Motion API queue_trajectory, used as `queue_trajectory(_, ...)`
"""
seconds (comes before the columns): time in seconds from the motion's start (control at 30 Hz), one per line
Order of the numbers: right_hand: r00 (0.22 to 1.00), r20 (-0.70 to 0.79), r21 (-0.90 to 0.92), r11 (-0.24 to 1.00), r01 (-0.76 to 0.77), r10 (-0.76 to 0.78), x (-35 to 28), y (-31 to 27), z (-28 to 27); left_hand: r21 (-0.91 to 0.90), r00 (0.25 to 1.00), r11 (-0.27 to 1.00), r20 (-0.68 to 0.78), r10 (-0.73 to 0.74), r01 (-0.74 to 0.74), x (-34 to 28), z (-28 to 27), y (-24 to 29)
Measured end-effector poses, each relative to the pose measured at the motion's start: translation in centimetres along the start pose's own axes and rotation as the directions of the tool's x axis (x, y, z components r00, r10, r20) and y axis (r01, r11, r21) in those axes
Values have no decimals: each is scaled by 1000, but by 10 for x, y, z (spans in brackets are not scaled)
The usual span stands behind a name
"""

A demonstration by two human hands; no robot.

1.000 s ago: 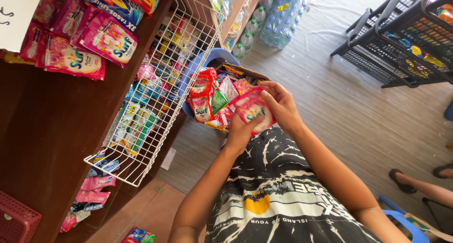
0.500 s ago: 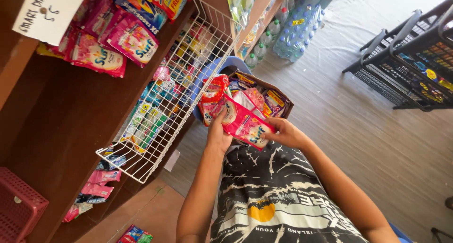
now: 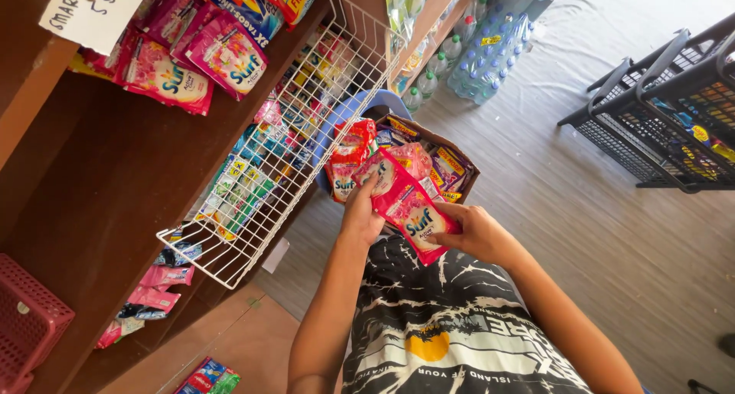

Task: Stocking and sorting detergent and cleaning product packets on store shelves from a bin.

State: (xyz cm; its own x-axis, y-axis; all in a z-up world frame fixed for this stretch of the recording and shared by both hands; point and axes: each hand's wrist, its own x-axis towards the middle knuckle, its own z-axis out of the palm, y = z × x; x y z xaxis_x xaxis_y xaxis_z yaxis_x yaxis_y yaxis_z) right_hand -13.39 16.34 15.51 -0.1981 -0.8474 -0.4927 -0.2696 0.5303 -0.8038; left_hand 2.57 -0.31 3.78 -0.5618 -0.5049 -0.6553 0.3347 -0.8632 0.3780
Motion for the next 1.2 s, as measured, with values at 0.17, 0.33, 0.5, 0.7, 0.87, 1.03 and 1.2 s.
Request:
queue_trajectory(0.17, 999, -3, 14, 999, -41, 41, -9, -25, 2, 34, 998, 998, -28, -58, 59, 17, -20, -11)
queue_trajectory(0.33, 1000, 2, 95, 995, 29, -30, 2, 9, 5, -69, 995, 993, -39, -95, 92, 17, -21, -6)
queue_trajectory(0.5, 995, 87, -1, 999, 51, -51, 26, 56, 10, 64, 996, 996, 62, -66, 62, -45, 37, 20)
queue_trajectory(0.7, 971, -59, 58, 970, 236, -232, 94, 190, 69, 148, 969, 986, 223, -108, 76, -88, 60, -2)
queue_trajectory(0.87, 925, -253, 279, 894, 351, -284, 77, 115, 39, 538, 965, 827, 263, 20, -163, -99, 53, -1)
queue_trajectory(1.03, 795, -430, 158, 831, 533, -428, 59, 46, 13, 889, 875, 103, 409, 260, -446, -101, 46, 3)
queue_trajectory(1.2, 749, -415, 7, 822, 569, -516, 53, 13, 5, 781, 750, 138, 510, 421, -609, -90, 48, 4)
